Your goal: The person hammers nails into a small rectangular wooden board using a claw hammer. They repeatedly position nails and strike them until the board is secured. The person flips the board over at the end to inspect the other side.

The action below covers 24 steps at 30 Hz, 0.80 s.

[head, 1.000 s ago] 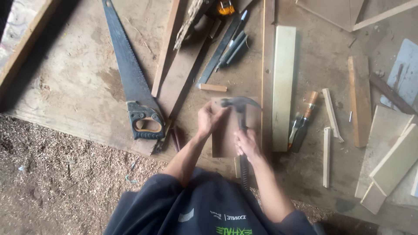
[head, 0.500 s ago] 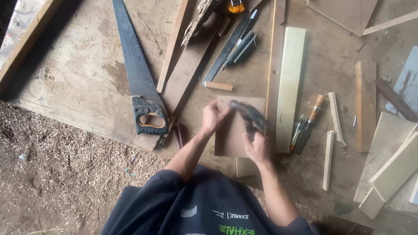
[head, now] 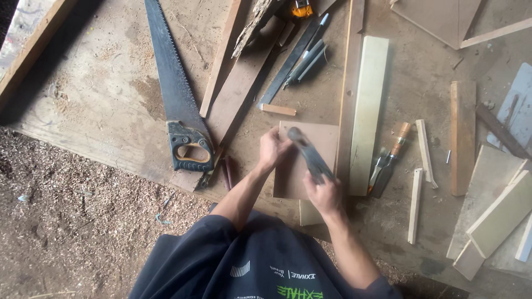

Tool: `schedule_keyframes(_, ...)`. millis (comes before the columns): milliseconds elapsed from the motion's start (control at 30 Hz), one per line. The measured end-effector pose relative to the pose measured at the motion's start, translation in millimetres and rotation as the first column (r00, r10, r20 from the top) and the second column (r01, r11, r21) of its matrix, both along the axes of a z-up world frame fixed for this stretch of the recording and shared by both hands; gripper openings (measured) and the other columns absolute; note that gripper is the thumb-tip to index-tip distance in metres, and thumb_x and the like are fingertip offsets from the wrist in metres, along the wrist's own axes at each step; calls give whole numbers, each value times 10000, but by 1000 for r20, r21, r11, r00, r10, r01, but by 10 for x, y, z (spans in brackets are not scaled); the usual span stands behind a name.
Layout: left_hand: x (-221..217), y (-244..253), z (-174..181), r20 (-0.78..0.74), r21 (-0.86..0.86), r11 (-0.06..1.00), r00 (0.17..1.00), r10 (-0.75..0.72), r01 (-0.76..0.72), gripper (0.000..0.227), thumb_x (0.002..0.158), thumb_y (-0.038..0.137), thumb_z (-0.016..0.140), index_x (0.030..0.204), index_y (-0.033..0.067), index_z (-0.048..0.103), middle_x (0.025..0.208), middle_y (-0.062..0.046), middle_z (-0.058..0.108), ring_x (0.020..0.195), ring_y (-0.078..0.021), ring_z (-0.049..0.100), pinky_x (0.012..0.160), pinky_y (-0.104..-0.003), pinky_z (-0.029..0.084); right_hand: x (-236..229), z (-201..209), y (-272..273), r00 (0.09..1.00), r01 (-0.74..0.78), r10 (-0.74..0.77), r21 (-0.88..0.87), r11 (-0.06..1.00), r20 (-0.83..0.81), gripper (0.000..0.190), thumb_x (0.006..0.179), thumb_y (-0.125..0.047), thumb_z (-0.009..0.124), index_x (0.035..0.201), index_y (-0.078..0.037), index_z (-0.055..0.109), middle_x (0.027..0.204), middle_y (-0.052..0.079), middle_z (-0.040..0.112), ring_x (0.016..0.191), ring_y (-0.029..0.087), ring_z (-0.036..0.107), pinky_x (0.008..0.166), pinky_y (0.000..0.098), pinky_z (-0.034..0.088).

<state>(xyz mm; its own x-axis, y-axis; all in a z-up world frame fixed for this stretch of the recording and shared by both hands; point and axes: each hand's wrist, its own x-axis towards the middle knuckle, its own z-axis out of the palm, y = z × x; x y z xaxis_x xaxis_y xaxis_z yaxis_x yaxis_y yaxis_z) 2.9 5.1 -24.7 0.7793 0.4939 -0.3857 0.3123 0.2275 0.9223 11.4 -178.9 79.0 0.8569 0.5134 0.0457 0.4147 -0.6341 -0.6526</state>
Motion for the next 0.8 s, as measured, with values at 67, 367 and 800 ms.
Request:
schedule_keyframes(67, 18, 23, -40, -22, 32, 999, 1000, -8, 8, 359, 831, 239, 849, 1077, 3, 736, 934, -91, 801, 798, -91, 719, 714, -281, 598, 51, 45, -77, 999, 1, -3, 51, 999, 34, 176, 946, -202, 705, 1043, -56, 724, 816, 146, 755, 733, 283, 778, 627, 389, 617)
schedule_keyframes(367, 17, 44, 142, -80, -81, 996, 996, -45, 39, 418, 800, 309, 873, 1049, -5, 755, 911, -94, 810, 788, -109, 745, 721, -288, 617, 833, 275, -361, 853, -446, 510, -353, 822, 110, 260, 840, -242, 836, 886, -59, 656, 694, 112, 709, 585, 273, 716, 512, 395, 562)
schedule_keyframes(800, 241, 638, 82, -125, 271, 601, 646, -753, 752, 480, 749, 385, 892, 1053, 43, 744, 901, -153, 787, 809, -268, 772, 755, -403, 604, 510, 80, -587, 855, -488, 509, -179, 855, 99, 284, 942, -287, 754, 860, -26, 677, 648, 60, 719, 436, 156, 664, 398, 311, 536)
